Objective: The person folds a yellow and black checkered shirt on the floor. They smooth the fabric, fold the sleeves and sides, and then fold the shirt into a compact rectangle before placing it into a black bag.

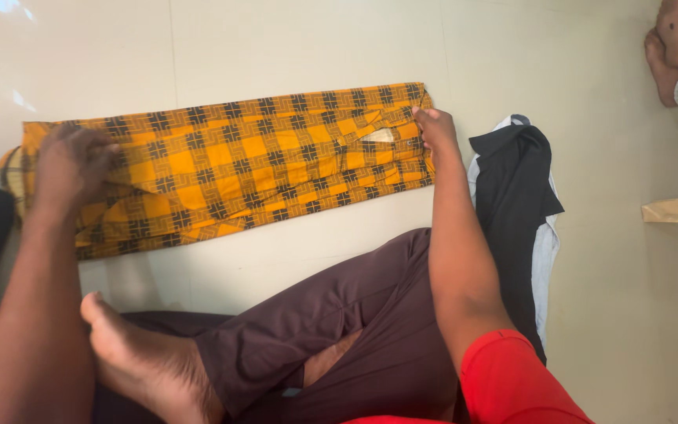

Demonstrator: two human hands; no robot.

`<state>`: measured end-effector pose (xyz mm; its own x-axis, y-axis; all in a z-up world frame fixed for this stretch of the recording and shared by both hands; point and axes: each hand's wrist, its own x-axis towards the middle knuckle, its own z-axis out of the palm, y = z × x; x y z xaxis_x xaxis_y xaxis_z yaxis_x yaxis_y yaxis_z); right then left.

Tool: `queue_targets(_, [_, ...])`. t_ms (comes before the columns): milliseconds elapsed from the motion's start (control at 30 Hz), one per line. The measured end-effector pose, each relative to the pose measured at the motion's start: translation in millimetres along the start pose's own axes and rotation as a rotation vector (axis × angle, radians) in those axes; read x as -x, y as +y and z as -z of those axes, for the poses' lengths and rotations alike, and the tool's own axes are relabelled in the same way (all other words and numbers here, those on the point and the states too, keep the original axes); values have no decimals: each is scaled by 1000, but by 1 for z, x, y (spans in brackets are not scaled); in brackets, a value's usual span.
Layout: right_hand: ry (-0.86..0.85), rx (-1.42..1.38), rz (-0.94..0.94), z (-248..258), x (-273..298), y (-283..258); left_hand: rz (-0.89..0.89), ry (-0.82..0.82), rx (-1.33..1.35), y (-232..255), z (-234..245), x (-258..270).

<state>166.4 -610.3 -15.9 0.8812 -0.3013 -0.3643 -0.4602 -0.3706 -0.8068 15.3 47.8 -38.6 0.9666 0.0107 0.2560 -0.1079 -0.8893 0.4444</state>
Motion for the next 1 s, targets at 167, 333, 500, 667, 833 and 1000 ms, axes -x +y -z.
queue_targets(167, [-114, 102, 83, 8, -8, -1, -4, -99, -180, -5, 13, -6])
queue_targets(333, [-200, -81, 198, 22, -1, -21, 436, -198, 155, 10, 25, -10])
queue_targets(500, [77, -3, 180, 2, 12, -30, 193, -81, -68, 23, 30, -10])
queue_targets(667, [330, 406, 424, 0, 23, -30, 213, 13, -115, 76, 79, -17])
queue_targets(833, [115, 532, 653, -50, 24, -20, 58, -278, -64, 151, 49, -47])
queue_targets(1000, [-100, 957, 585, -90, 53, -18, 28, -519, -181, 274, -58, -37])
